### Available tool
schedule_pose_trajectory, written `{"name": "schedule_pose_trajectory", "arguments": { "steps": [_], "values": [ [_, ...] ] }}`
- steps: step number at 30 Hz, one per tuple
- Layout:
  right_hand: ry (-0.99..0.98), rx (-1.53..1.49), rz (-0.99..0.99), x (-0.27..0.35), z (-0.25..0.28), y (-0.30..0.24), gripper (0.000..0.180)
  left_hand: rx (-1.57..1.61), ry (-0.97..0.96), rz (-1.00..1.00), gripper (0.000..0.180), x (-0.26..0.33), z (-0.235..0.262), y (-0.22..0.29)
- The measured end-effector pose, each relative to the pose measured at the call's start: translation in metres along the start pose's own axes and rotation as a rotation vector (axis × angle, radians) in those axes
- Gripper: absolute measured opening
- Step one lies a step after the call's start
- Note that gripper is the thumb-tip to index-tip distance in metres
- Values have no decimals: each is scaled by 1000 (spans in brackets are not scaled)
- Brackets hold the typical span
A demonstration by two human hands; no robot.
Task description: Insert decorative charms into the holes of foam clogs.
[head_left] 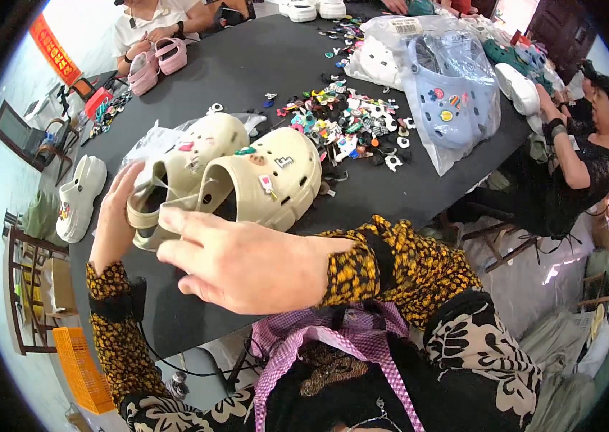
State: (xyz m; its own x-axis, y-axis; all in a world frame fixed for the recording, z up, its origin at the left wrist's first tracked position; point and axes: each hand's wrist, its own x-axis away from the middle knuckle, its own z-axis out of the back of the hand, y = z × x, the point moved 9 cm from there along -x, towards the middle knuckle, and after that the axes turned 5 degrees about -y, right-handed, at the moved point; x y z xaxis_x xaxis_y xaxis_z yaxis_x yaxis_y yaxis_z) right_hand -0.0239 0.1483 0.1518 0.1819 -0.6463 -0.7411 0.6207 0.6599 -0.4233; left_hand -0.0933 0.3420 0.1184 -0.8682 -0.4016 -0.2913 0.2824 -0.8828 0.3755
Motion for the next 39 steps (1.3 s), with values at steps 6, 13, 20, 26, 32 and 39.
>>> {"name": "schedule_pose_trajectory", "arguments": {
  "steps": [6, 13, 20, 26, 32, 39],
  "values": [
    [-232, -143, -67, 30, 26, 17, 23, -339, 157, 111, 47, 20, 34, 5],
    [-131, -199, -662, 95, 102, 97, 19, 275, 208, 125, 29, 31, -3, 91],
    [59, -176, -815, 141, 163, 130, 19, 348, -106, 134, 32, 0, -61, 106],
    [133, -120, -929, 164, 190, 158, 19, 311, -206, 239, 31, -10, -97, 90],
    [65, -123, -939, 165, 184, 184, 18, 313, -160, 240, 28, -8, -96, 96],
    [-148, 125, -866, 135, 177, 190, 20, 116, -142, 169, 26, 9, -64, 91]
  ]
}}
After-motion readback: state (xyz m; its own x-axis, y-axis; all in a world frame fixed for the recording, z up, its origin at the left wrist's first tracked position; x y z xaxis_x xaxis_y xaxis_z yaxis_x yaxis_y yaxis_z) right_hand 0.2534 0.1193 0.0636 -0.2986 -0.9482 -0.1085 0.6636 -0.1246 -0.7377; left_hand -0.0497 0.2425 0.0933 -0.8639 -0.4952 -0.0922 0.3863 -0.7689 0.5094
